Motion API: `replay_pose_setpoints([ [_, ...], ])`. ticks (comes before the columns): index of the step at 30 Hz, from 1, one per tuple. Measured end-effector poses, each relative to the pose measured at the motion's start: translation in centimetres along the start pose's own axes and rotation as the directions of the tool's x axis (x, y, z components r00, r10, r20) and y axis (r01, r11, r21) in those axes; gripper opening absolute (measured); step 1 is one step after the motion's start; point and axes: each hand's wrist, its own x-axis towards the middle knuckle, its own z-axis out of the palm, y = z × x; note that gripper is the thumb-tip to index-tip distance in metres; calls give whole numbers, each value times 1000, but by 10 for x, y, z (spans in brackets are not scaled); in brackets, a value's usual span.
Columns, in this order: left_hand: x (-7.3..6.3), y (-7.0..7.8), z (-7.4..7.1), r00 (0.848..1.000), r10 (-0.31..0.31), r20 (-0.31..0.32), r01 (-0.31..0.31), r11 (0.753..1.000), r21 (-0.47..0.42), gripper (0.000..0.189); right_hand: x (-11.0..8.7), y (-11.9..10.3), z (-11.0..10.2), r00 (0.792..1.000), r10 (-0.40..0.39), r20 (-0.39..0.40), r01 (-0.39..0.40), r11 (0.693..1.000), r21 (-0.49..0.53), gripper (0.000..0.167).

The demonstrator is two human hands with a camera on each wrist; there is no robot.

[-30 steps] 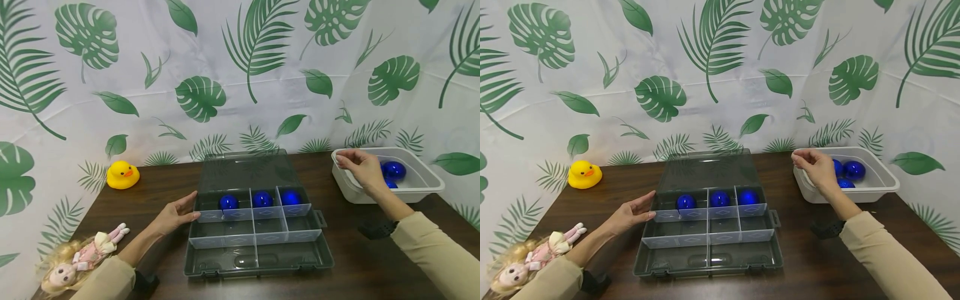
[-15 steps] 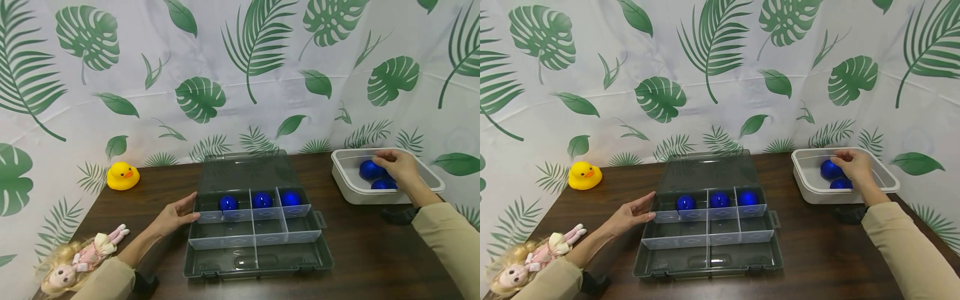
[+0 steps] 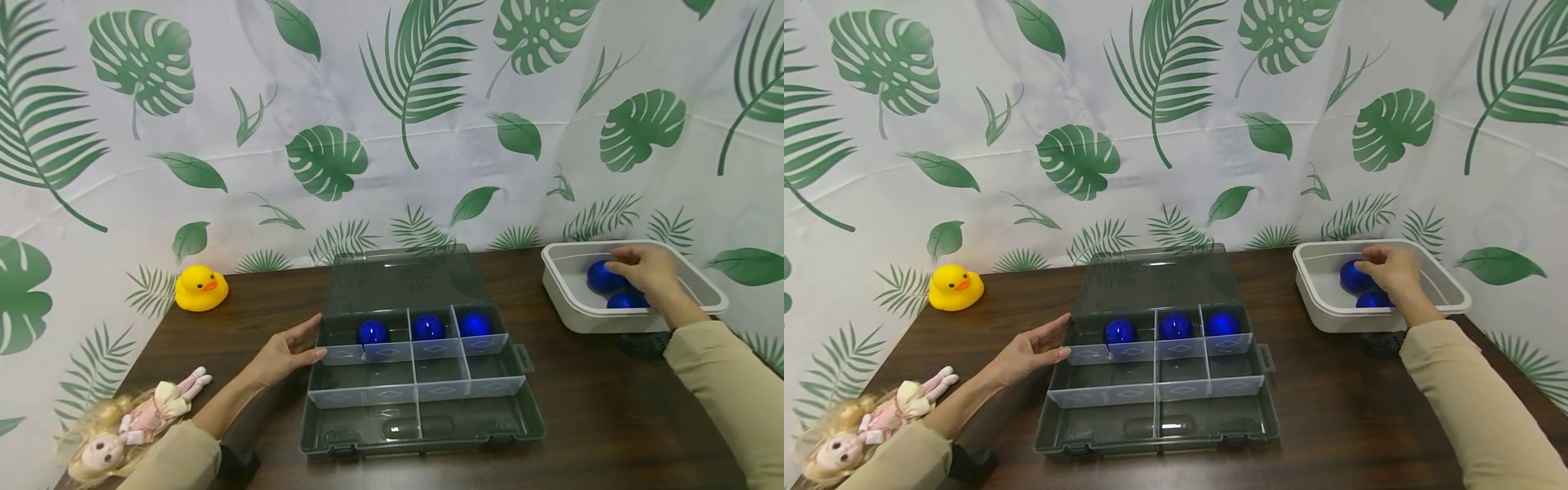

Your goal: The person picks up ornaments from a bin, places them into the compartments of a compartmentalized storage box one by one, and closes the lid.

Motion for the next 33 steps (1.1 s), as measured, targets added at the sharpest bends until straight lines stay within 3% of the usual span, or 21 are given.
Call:
replay_pose_setpoints([
  [16,-1,-1,1,1000,11,-8,-11,1000,-4,76,1,-4,3,990,-37,136,59,984,-167,49],
  [33,0,-1,1,1000,-10,-22,10,1000,10,77,6,-10,9,960,-120,252,180,956,-231,56],
])
